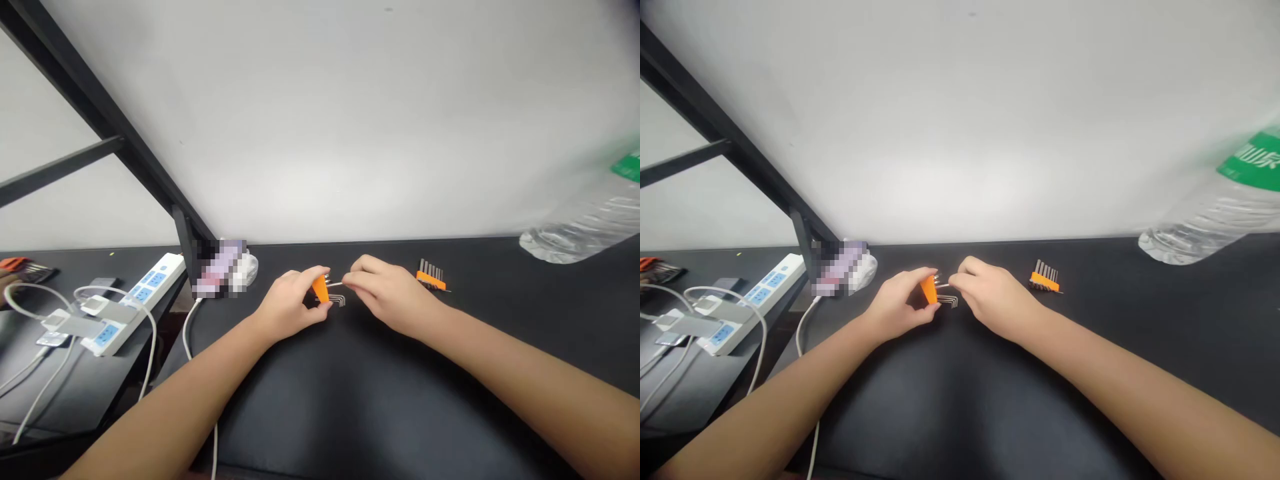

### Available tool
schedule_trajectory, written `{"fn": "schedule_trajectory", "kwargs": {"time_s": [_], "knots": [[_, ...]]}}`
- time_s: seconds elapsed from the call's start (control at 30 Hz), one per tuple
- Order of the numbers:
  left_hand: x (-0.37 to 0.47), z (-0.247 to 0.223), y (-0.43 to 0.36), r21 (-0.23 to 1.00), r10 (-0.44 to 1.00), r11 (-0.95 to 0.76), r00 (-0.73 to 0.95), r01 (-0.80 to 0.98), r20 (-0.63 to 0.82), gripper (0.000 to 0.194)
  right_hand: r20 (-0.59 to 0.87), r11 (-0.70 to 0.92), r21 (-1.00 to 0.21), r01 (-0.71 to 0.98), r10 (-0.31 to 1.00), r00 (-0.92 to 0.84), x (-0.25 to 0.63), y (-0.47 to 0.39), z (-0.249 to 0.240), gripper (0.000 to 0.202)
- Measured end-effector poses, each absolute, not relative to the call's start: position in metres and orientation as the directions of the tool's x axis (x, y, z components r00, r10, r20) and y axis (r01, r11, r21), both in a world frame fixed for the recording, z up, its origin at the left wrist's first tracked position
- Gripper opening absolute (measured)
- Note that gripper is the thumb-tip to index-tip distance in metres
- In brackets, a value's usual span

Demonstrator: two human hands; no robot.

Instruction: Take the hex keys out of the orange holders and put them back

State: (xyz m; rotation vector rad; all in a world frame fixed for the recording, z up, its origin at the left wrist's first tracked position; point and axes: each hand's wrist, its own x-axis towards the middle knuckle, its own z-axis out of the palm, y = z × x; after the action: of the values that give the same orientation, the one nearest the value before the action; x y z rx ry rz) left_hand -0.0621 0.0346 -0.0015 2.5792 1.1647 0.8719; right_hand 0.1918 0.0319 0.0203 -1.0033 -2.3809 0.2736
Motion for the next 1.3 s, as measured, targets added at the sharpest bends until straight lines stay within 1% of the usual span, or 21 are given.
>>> {"fn": "schedule_trajectory", "kwargs": {"time_s": [0.03, 0.07, 0.1, 0.17, 0.23, 0.3, 0.33, 0.43, 0.5, 0.57, 0.67, 0.73, 0.83, 0.9, 0.93, 0.97, 1.0, 1.07, 1.17, 1.23, 1.3], "knots": [[-0.061, -0.001, 0.034, 0.358, 0.716, -0.694, 0.546, 0.625, 0.435, 0.06, 0.38, 0.708, -0.342, 0.618, 0.705, -0.599, 0.19, 0.029, 0.022, 0.026], [-0.06, 0.0, 0.033, 0.341, 0.701, -0.71, 0.568, 0.616, 0.432, 0.059, 0.364, 0.713, -0.336, 0.615, 0.701, -0.613, 0.187, 0.027, 0.023, 0.027], [-0.059, 0.001, 0.033, 0.335, 0.689, -0.723, 0.586, 0.604, 0.427, 0.059, 0.353, 0.718, -0.366, 0.593, 0.696, -0.625, 0.184, 0.024, 0.024, 0.028], [-0.058, 0.003, 0.031, 0.361, 0.685, -0.728, 0.601, 0.583, 0.411, 0.056, 0.347, 0.701, -0.5, 0.508, 0.7, -0.624, 0.178, 0.021, 0.023, 0.027], [-0.057, 0.004, 0.03, 0.417, 0.709, -0.705, 0.584, 0.574, 0.395, 0.054, 0.345, 0.638, -0.648, 0.416, 0.733, -0.587, 0.173, 0.021, 0.02, 0.024], [-0.058, 0.003, 0.031, 0.481, 0.746, -0.665, 0.538, 0.571, 0.393, 0.054, 0.334, 0.561, -0.731, 0.39, 0.791, -0.512, 0.173, 0.025, 0.014, 0.021], [-0.059, 0.002, 0.032, 0.508, 0.761, -0.647, 0.513, 0.568, 0.396, 0.054, 0.326, 0.537, -0.738, 0.409, 0.814, -0.48, 0.174, 0.029, 0.01, 0.018], [-0.062, 0.0, 0.036, 0.538, 0.76, -0.65, 0.481, 0.537, 0.437, 0.044, 0.29, 0.533, -0.663, 0.526, 0.83, -0.476, 0.18, 0.04, -0.002, 0.01], [-0.063, -0.002, 0.038, 0.516, 0.736, -0.677, 0.492, 0.525, 0.465, 0.034, 0.256, 0.554, -0.607, 0.57, 0.815, -0.519, 0.184, 0.046, -0.008, 0.012], [-0.064, -0.003, 0.039, 0.491, 0.724, -0.69, 0.505, 0.532, 0.47, 0.028, 0.231, 0.565, -0.575, 0.592, 0.806, -0.546, 0.184, 0.048, -0.011, 0.014], [-0.063, -0.003, 0.038, 0.476, 0.724, -0.69, 0.502, 0.546, 0.473, 0.027, 0.185, 0.566, -0.521, 0.639, 0.805, -0.563, 0.183, 0.048, -0.008, 0.017], [-0.063, -0.003, 0.038, 0.469, 0.728, -0.684, 0.495, 0.558, 0.474, 0.027, 0.109, 0.536, -0.466, 0.703, 0.824, -0.556, 0.184, 0.048, -0.003, 0.016], [-0.063, -0.001, 0.038, 0.455, 0.732, -0.68, 0.496, 0.575, 0.468, 0.026, -0.046, 0.451, -0.307, 0.838, 0.873, -0.486, 0.192, 0.047, 0.006, 0.009], [-0.064, 0.0, 0.038, 0.45, 0.72, -0.692, 0.502, 0.564, 0.478, 0.027, -0.134, 0.401, -0.198, 0.894, 0.893, -0.43, 0.199, 0.046, 0.011, 0.007], [-0.064, 0.0, 0.038, 0.449, 0.711, -0.702, 0.506, 0.553, 0.488, 0.027, -0.165, 0.389, -0.172, 0.905, 0.895, -0.415, 0.201, 0.046, 0.014, 0.007], [-0.065, 0.0, 0.038, 0.45, 0.701, -0.712, 0.51, 0.539, 0.498, 0.029, -0.182, 0.388, -0.173, 0.905, 0.891, -0.417, 0.203, 0.045, 0.017, 0.008], [-0.065, 0.0, 0.038, 0.456, 0.696, -0.717, 0.51, 0.528, 0.505, 0.032, -0.179, 0.402, -0.203, 0.893, 0.881, -0.437, 0.203, 0.044, 0.02, 0.009], [-0.065, -0.001, 0.038, 0.486, 0.714, -0.7, 0.489, 0.524, 0.501, 0.041, -0.119, 0.462, -0.323, 0.826, 0.846, -0.52, 0.202, 0.042, 0.025, 0.01], [-0.065, -0.002, 0.037, 0.546, 0.772, -0.635, 0.438, 0.546, 0.461, 0.057, 0.069, 0.563, -0.497, 0.66, 0.784, -0.616, 0.194, 0.036, 0.032, 0.01], [-0.064, -0.002, 0.036, 0.557, 0.784, -0.621, 0.429, 0.552, 0.449, 0.062, 0.189, 0.607, -0.531, 0.591, 0.765, -0.615, 0.19, 0.033, 0.032, 0.01], [-0.064, -0.002, 0.035, 0.544, 0.775, -0.632, 0.444, 0.552, 0.45, 0.062, 0.27, 0.646, -0.51, 0.568, 0.747, -0.607, 0.188, 0.031, 0.029, 0.01]]}}
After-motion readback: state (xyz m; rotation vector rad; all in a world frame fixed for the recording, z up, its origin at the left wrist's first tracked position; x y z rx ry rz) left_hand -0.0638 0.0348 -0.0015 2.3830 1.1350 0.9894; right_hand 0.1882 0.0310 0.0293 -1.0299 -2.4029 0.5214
